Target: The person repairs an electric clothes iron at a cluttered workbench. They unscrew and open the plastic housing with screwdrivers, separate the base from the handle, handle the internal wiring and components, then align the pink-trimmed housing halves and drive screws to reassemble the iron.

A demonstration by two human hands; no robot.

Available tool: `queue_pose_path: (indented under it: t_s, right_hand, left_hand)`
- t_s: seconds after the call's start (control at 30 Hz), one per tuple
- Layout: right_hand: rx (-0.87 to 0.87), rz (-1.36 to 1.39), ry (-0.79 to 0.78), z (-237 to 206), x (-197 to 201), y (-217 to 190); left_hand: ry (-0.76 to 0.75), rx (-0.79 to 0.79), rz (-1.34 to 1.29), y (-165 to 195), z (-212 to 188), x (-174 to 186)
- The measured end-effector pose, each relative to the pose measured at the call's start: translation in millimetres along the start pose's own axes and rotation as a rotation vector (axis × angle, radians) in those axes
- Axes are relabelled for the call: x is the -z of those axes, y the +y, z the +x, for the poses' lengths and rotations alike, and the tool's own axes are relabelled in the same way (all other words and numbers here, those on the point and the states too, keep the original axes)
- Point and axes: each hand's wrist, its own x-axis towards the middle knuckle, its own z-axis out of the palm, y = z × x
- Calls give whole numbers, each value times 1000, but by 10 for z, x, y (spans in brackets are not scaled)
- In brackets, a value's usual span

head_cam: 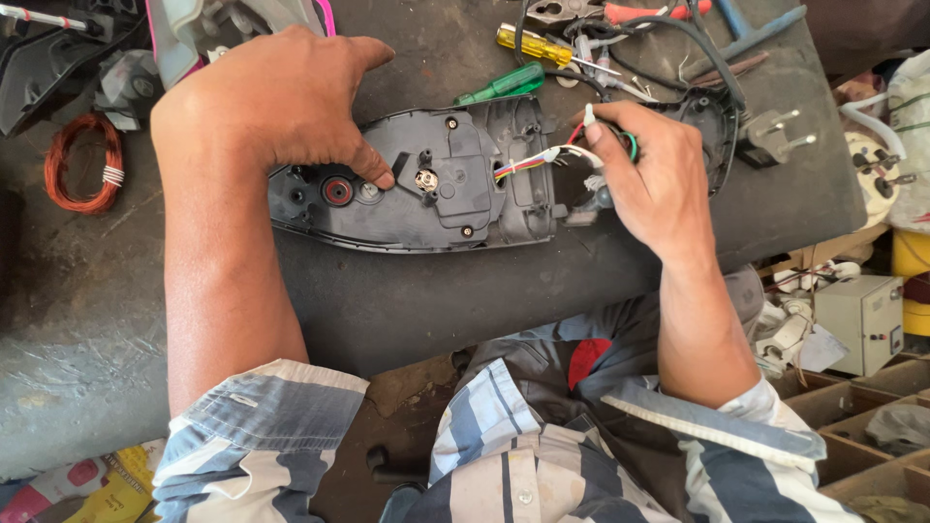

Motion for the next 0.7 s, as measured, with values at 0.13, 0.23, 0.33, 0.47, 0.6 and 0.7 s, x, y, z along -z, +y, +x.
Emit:
queue_pose_path:
  t_s: [0.13, 0.23, 0.33, 0.47, 0.6, 0.7]
  right_hand:
    - [151, -172, -13, 93, 128, -113]
    - [324, 145, -91, 150, 212, -239]
    - [629, -53, -141, 225, 239, -305]
    - [614, 98, -280, 298, 273, -233]
    - [494, 120, -306, 288, 228, -93]
    - [386, 98, -282, 254, 160, -37]
  left_hand:
    - [29, -25, -13, 9, -3, 1]
    - [34, -30, -26, 12, -4, 13]
    - [-33, 19, -1, 14, -1, 22]
    - [-14, 2, -16, -10, 6, 6]
    - [56, -95, -49, -75, 37, -2]
    - [217, -261, -145, -172, 21, 29]
